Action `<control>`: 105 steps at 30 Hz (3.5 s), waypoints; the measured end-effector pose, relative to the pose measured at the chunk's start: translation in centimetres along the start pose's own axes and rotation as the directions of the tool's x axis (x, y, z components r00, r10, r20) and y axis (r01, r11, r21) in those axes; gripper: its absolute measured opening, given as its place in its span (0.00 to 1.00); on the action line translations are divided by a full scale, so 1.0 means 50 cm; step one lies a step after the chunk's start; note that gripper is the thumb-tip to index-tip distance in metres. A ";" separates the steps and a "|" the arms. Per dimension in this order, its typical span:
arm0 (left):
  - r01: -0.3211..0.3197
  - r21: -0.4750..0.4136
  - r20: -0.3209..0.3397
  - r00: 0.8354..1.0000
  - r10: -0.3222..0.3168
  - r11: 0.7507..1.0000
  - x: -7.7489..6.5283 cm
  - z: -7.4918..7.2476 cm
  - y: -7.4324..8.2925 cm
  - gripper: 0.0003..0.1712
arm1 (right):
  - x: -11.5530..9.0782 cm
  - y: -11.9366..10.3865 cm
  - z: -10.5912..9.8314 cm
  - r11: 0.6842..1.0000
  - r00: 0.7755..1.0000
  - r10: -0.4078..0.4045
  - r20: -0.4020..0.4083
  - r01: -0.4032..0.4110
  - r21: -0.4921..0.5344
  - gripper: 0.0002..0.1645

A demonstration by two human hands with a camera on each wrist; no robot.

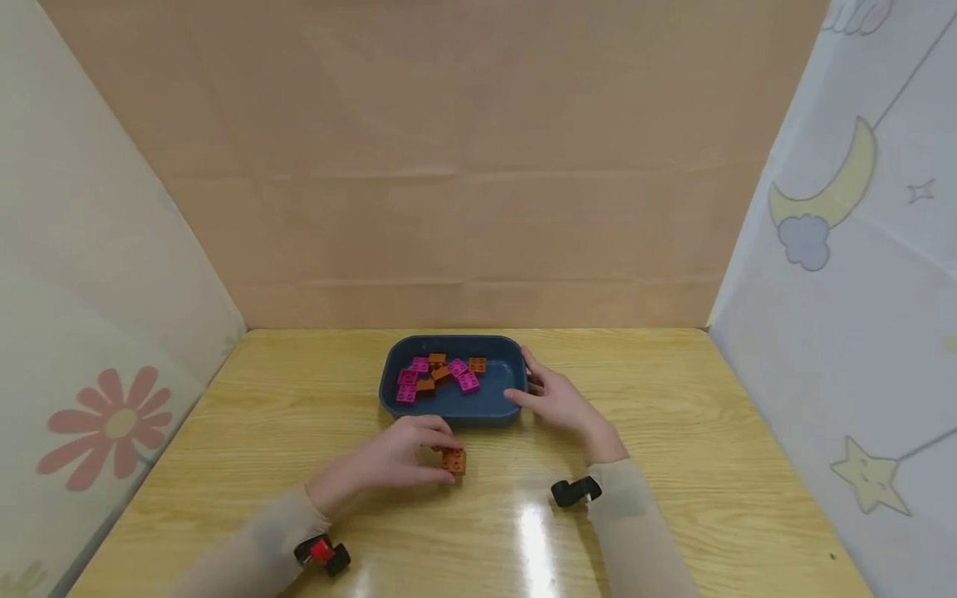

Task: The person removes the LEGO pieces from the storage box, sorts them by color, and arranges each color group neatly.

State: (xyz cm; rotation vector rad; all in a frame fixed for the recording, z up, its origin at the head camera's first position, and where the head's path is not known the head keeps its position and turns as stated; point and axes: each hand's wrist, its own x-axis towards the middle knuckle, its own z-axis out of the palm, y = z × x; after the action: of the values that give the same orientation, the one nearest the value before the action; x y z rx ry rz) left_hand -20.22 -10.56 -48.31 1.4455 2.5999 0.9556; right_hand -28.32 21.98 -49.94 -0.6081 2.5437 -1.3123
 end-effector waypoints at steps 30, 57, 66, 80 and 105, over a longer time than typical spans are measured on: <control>0.043 0.194 0.114 0.991 -0.066 0.980 0.127 0.099 0.020 0.21 | -0.001 -0.003 0.001 0.999 0.999 0.033 0.001 -0.033 0.020 0.60; 0.024 0.208 0.144 0.988 -0.055 0.978 0.133 0.097 0.023 0.21 | -0.005 -0.015 0.001 0.998 0.999 0.039 0.005 -0.039 0.046 0.60; 0.027 0.214 0.142 0.988 -0.059 0.976 0.128 0.093 0.028 0.25 | -0.005 -0.011 0.002 0.998 0.999 0.048 0.002 -0.048 0.051 0.60; -0.067 -0.082 -0.109 0.992 0.058 0.994 0.079 -0.003 0.022 0.18 | -0.003 -0.007 0.001 0.999 0.999 0.039 0.005 -0.039 0.031 0.60; 0.396 0.041 -0.094 0.916 -0.391 0.917 0.074 -0.126 -0.161 0.13 | -0.004 -0.012 0.005 0.998 0.998 0.058 0.005 -0.058 0.027 0.60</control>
State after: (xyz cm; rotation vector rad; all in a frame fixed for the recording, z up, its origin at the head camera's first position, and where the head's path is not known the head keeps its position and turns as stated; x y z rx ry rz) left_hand -30.36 -13.94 -46.37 0.8452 2.8409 0.9054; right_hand -27.89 21.61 -49.60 -0.5269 2.5162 -1.3231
